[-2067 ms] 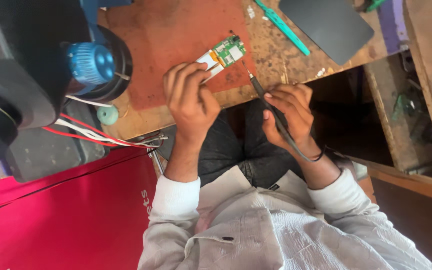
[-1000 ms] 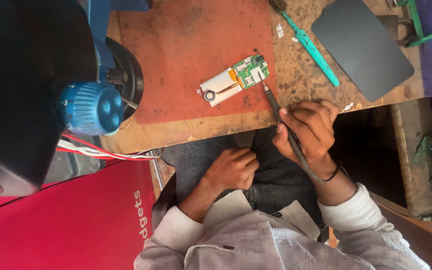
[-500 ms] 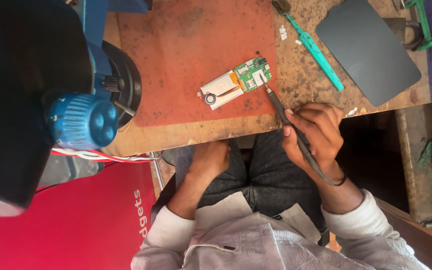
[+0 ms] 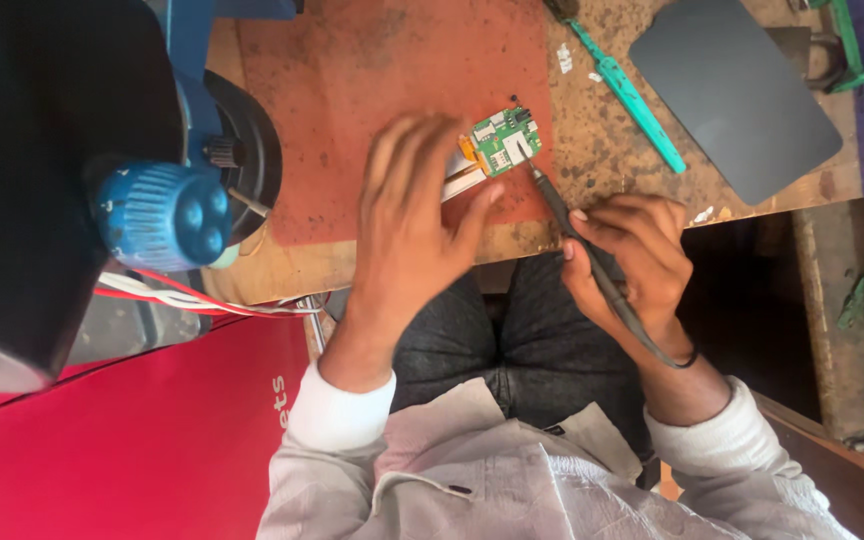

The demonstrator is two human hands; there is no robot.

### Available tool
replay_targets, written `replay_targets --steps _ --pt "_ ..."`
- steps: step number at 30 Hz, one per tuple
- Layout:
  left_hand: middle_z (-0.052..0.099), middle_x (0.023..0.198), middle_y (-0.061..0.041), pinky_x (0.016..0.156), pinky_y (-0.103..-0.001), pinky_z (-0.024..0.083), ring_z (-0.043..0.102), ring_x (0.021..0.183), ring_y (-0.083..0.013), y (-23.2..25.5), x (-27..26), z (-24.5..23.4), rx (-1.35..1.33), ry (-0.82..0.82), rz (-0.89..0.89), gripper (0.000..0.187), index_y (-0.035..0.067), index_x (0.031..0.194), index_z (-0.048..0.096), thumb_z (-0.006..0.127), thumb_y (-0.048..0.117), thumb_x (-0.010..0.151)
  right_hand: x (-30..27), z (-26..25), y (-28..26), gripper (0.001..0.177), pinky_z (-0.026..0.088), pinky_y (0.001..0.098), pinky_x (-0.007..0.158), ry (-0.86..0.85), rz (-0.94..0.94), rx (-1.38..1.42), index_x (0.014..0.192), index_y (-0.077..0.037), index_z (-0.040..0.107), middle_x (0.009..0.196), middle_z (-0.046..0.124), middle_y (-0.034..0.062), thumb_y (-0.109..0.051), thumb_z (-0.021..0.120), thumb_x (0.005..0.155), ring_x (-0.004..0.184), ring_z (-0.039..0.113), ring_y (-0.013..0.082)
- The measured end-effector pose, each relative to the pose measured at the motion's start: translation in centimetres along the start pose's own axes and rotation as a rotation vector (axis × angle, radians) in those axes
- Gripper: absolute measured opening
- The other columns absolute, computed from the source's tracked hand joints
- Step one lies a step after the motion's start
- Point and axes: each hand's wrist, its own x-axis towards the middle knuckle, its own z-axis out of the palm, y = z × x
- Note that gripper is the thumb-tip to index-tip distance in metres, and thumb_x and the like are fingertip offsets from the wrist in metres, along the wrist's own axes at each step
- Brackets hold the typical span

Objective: The person uses a green-handled brush to clean a small green circuit board on a wooden workbench, then switches to a soldering iron to work on specific points of the board. The person holds the board steady with the left hand while applying the soldering iron with the right hand.

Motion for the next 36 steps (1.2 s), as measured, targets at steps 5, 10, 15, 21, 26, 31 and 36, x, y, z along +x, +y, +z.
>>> replay_targets --steps 5,10,15,21,26,31,36 --pt "0.063 0.131 -0.02 0.12 -0.054 0.038 0.054 0.131 -0.0426 -0.9 0.5 1.2 0.04 -0.066 -0.022 0.067 -0.003 0.144 0.046 0.081 0.018 0.091 0.2 -0.5 0.0 0.017 0.048 0.0392 0.096 -0.001 0.013 0.074 0.106 0.004 0.072 0.101 0.071 0.0147 -0.002 0.076 0.091 0.101 0.069 0.0319" --pt "0.069 0.128 -0.011 0.129 -0.053 0.034 0.06 0.129 -0.0342 -0.9 0.1 0.9 -0.035 -0.154 -0.006 0.061 0.001 0.143 0.05 0.079 0.016 0.092 0.4 -1.1 0.1 0.02 0.052 0.0388 0.092 0.014 -0.004 0.147 0.111 0.007 0.071 0.104 0.07 0.0179 0.0 0.067 0.092 0.102 0.07 0.033" --pt "0.067 0.131 -0.012 0.128 -0.056 0.029 0.057 0.134 -0.0339 -0.4 -0.1 0.5 0.018 -0.148 0.063 0.049 0.001 0.134 0.059 0.078 0.022 0.094 0.6 -0.8 0.7 0.019 0.049 0.0428 0.09 0.031 -0.084 0.153 0.104 0.006 0.068 0.094 0.069 0.0162 -0.003 0.072 0.087 0.093 0.069 0.0324" --pt "0.062 0.135 -0.014 0.125 -0.058 0.03 0.053 0.137 -0.0353 0.1 -0.8 0.5 0.116 -0.181 0.144 0.027 0.004 0.115 0.072 0.073 0.024 0.098 -0.4 0.2 1.5 0.015 0.047 0.0442 0.091 0.052 -0.137 0.11 0.099 0.004 0.067 0.091 0.07 0.0137 -0.002 0.074 0.087 0.091 0.072 0.0311" --pt "0.061 0.137 -0.015 0.126 -0.057 0.03 0.053 0.138 -0.0348 -0.1 -0.8 0.5 0.097 -0.202 0.134 0.024 0.003 0.113 0.073 0.07 0.023 0.099 -0.8 0.4 2.2 0.013 0.045 0.0446 0.087 0.048 -0.203 0.077 0.093 0.003 0.071 0.086 0.068 0.0127 -0.004 0.075 0.083 0.09 0.071 0.0317" --pt "0.062 0.138 -0.016 0.126 -0.056 0.031 0.053 0.138 -0.0342 -0.1 -1.1 0.7 0.097 -0.201 0.123 0.025 0.003 0.115 0.073 0.07 0.022 0.1 -1.2 0.6 2.0 0.012 0.043 0.0457 0.089 0.063 -0.159 0.084 0.092 0.004 0.071 0.085 0.067 0.0128 -0.005 0.074 0.083 0.091 0.072 0.0318" --pt "0.062 0.138 -0.016 0.126 -0.056 0.031 0.054 0.138 -0.034 -0.2 -1.3 0.9 0.104 -0.198 0.107 0.033 -0.004 0.12 0.069 0.071 0.023 0.1 -1.3 0.8 1.9 0.012 0.044 0.0454 0.091 0.08 -0.136 0.091 0.09 0.005 0.07 0.086 0.068 0.0139 -0.005 0.074 0.085 0.092 0.072 0.032"
